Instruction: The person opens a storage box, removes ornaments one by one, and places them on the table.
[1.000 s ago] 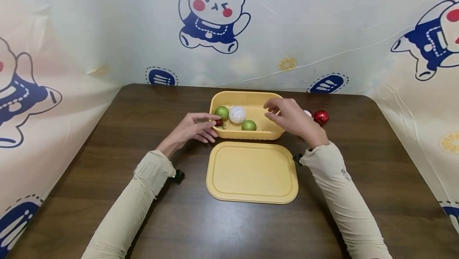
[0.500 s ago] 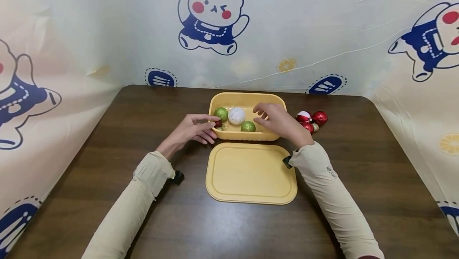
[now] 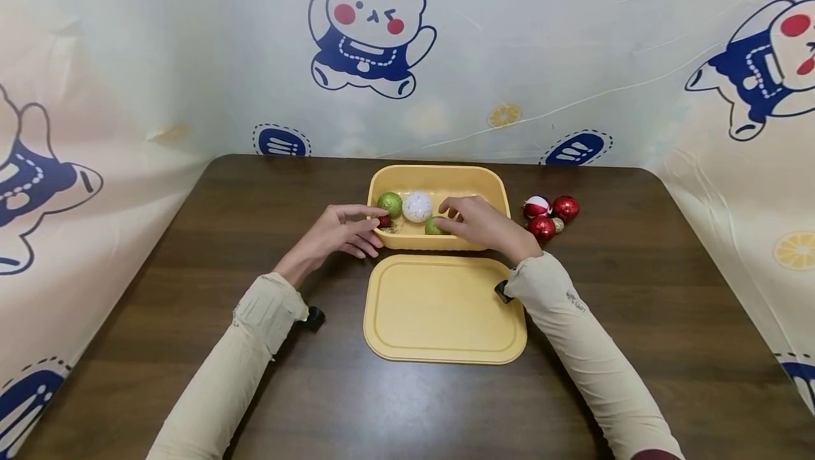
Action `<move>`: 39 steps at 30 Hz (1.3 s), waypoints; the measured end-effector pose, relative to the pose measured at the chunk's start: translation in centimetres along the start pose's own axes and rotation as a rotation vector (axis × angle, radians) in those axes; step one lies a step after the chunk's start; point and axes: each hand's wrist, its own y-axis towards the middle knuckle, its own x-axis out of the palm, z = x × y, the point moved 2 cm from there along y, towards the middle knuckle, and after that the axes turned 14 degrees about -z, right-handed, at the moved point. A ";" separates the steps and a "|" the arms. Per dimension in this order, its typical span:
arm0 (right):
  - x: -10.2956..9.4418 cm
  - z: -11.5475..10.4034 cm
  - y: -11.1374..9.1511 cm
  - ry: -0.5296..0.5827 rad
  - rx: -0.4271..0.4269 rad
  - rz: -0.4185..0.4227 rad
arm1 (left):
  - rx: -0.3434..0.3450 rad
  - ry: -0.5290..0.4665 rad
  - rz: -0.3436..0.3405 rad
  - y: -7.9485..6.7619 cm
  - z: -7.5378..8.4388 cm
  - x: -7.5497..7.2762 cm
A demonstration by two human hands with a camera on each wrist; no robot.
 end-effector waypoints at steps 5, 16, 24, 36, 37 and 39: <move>0.0 0.0 0.1 0.025 0.011 -0.032 | 0.007 0.003 -0.003 0.0 0.2 0.0; 0.3 0.3 0.5 0.058 -0.034 -0.038 | 0.000 -0.007 -0.001 -0.1 -0.1 0.0; 0.1 0.3 0.2 0.077 -0.026 -0.025 | 0.005 -0.010 -0.004 0.0 0.0 0.1; -0.6 0.7 -0.3 0.110 -0.047 0.000 | 0.007 -0.006 -0.004 0.0 0.2 0.1; -0.7 0.7 -0.4 0.111 -0.047 0.004 | 0.006 -0.006 -0.003 0.0 0.2 0.1; -0.9 0.7 -0.6 0.114 -0.045 0.012 | 0.005 -0.005 -0.003 0.0 0.2 0.1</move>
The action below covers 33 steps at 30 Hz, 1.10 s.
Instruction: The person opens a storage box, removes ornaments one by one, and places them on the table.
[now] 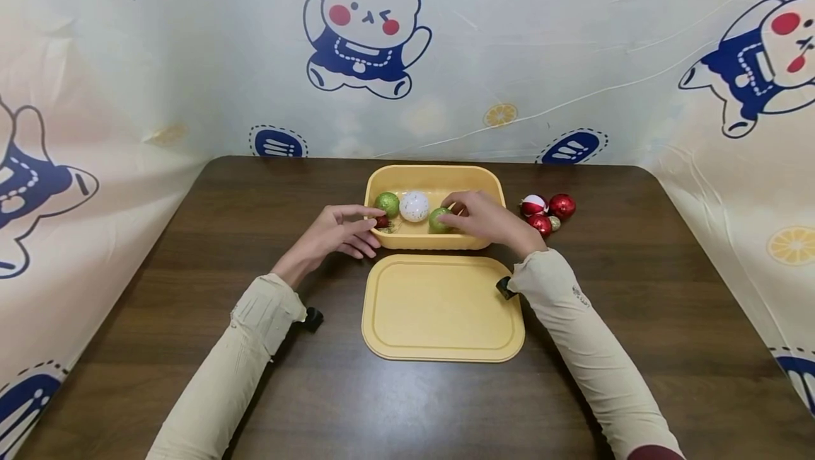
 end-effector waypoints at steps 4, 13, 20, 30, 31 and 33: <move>-0.5 -0.1 -0.3 -0.007 0.009 0.022 | -0.001 0.001 -0.001 -0.1 0.0 0.0; -1.3 -0.1 -0.9 -0.028 0.008 0.054 | -0.001 -0.002 0.002 -0.1 -0.1 0.0; -1.8 -0.1 -1.5 -0.008 0.015 0.076 | 0.004 0.000 -0.001 -0.1 0.1 0.1; -2.6 -0.1 -2.5 -0.021 0.063 0.105 | 0.003 0.002 -0.003 -0.1 0.1 0.1; -2.6 -0.2 -2.6 -0.021 0.067 0.109 | 0.003 0.002 -0.003 -0.1 0.1 0.1; -2.8 -0.1 -2.8 -0.024 0.068 0.116 | 0.000 0.003 -0.002 -0.1 0.0 0.1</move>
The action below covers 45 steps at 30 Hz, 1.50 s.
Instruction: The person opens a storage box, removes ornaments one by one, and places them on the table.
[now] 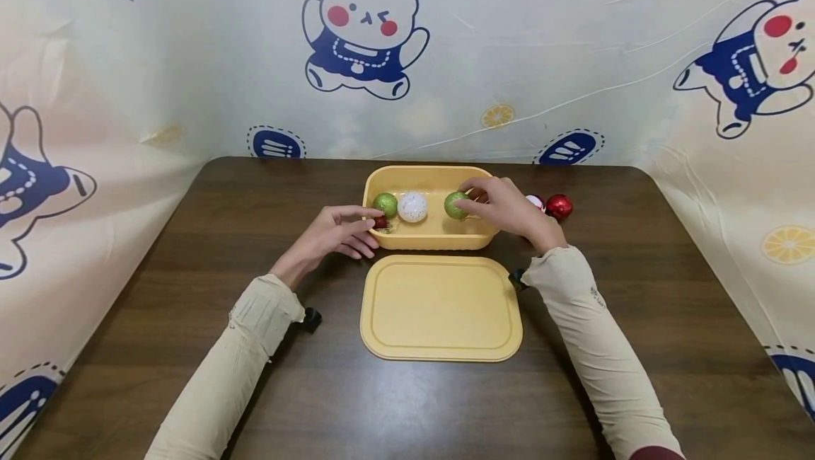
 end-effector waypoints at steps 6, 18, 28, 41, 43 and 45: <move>-0.6 0.4 -0.5 0.009 0.023 0.025 | -0.002 -0.002 -0.001 0.0 -0.2 0.0; -1.9 0.4 -1.6 0.040 0.055 0.084 | -0.005 0.004 0.000 0.1 -0.1 -0.2; -2.6 1.6 -3.5 0.029 0.052 0.136 | -0.003 -0.030 -0.013 0.0 -0.1 -0.3; -4.3 5.0 -6.9 -0.014 0.129 0.231 | -0.006 -0.027 -0.008 0.0 -0.1 -0.4; -4.5 5.4 -7.4 -0.010 0.146 0.243 | -0.007 -0.027 -0.007 0.0 -0.1 -0.4; -4.6 5.9 -7.8 -0.010 0.159 0.257 | -0.007 -0.026 -0.010 0.1 -0.1 -0.3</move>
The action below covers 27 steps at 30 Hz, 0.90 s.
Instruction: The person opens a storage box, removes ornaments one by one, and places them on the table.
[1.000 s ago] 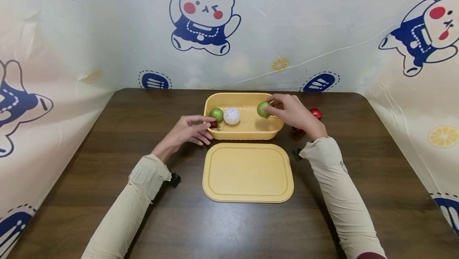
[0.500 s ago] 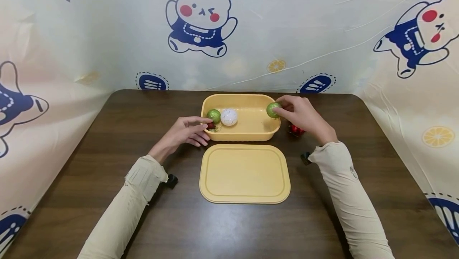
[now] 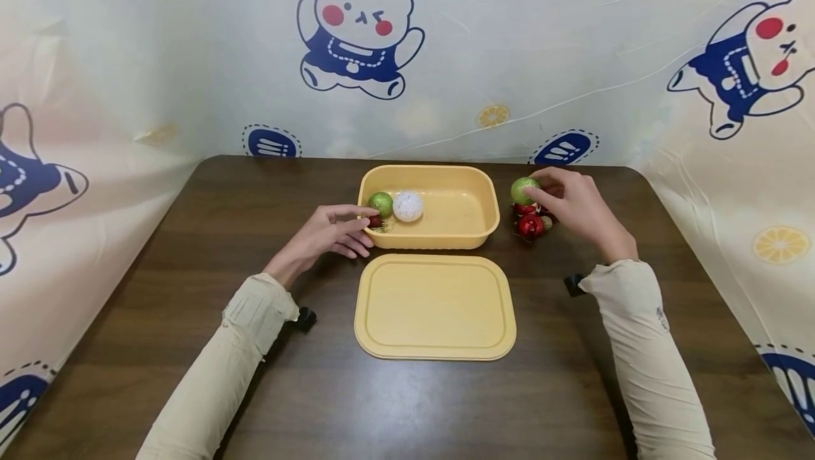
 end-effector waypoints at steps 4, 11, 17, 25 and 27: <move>-0.9 0.6 -0.4 -0.013 0.020 0.033 | 0.007 0.003 -0.001 0.0 0.1 0.0; -2.3 2.4 -1.6 -0.049 0.074 0.080 | 0.001 0.020 0.000 -0.1 0.2 0.0; -3.3 4.6 -2.3 -0.051 0.100 0.120 | -0.005 0.029 0.008 -0.1 0.1 -0.1; -3.3 7.3 -2.5 -0.069 0.153 0.116 | -0.011 0.029 0.011 -0.1 0.1 -0.1; -3.1 7.8 -2.6 -0.073 0.162 0.114 | -0.010 0.032 0.011 -0.1 0.1 -0.1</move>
